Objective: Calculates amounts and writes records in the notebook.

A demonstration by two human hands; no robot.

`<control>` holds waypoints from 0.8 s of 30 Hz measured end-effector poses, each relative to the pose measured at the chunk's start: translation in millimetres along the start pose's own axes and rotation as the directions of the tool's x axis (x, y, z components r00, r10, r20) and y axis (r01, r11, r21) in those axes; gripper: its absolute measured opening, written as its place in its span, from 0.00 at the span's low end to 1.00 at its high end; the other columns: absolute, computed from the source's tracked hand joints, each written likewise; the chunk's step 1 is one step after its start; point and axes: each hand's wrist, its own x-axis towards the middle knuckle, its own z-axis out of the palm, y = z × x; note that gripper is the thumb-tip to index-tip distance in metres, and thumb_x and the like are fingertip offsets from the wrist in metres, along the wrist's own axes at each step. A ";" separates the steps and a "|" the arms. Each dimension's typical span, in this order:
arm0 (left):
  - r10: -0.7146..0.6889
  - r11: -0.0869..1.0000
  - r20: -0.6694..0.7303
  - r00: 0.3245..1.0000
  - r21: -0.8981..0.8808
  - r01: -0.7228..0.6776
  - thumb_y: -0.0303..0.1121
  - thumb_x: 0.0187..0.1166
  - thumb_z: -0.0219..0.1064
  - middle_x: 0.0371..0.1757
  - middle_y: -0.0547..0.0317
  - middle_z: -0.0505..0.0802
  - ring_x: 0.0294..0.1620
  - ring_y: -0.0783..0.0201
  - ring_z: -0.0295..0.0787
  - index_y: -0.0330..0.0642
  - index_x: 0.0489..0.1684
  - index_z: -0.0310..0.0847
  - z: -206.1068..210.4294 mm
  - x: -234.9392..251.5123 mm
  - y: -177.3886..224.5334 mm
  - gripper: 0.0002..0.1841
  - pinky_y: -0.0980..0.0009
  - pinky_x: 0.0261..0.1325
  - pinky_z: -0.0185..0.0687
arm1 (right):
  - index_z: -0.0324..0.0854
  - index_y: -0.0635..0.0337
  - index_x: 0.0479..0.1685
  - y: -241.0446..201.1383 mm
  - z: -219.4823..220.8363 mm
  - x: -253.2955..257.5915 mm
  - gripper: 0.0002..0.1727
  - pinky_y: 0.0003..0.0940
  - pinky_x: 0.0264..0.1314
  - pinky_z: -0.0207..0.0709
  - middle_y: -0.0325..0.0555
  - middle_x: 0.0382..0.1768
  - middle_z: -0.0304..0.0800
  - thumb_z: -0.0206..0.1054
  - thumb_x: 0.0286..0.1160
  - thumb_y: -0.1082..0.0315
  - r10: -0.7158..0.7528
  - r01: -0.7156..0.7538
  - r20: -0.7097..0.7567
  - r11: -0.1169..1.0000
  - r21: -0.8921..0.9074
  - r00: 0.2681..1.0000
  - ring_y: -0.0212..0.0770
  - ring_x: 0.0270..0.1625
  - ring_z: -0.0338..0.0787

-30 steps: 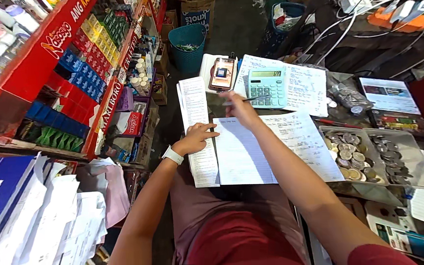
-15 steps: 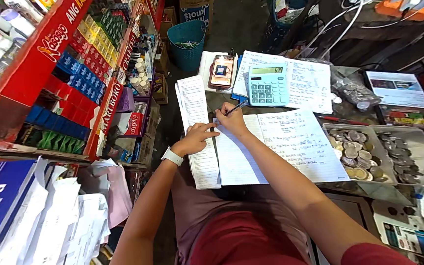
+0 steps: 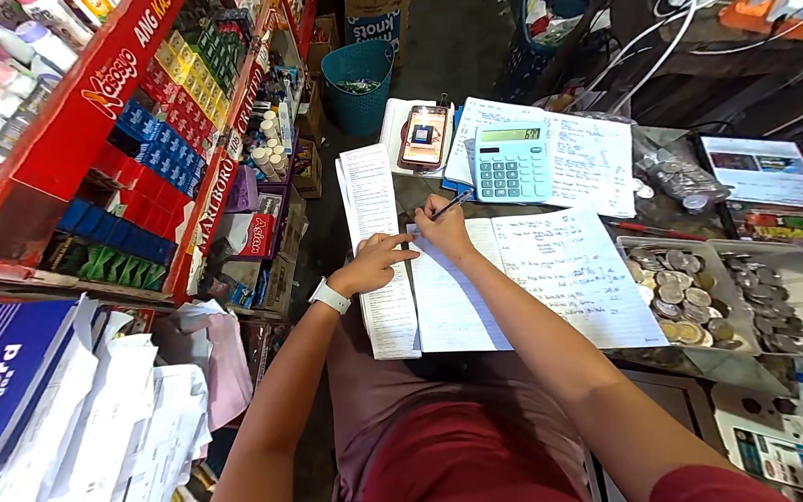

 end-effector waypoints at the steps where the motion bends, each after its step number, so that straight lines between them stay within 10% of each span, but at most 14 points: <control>1: -0.001 1.000 -0.001 1.000 -0.002 0.001 0.18 0.71 0.50 0.89 0.61 0.71 0.86 0.50 0.62 0.55 0.73 0.85 0.1 0.2 -0.2 0.33 0.40 0.81 0.50 | 0.65 0.60 0.20 0.0 -0.2 0.2 0.16 0.22 0.23 0.66 0.39 0.16 0.66 0.64 0.77 0.76 -0.005 0.005 -0.002 1.000 -0.002 1.000 0.28 0.18 0.68; 24: -0.013 1.000 0.008 1.000 0.002 0.013 0.18 0.70 0.51 0.89 0.63 0.71 0.86 0.50 0.61 0.55 0.73 0.85 -1.6 -0.1 2.4 0.33 0.40 0.81 0.50 | 0.64 0.60 0.19 3.2 -0.1 0.3 0.17 0.21 0.24 0.58 0.38 0.18 0.64 0.63 0.77 0.77 -0.061 0.061 -0.033 0.998 -0.022 0.998 0.27 0.20 0.64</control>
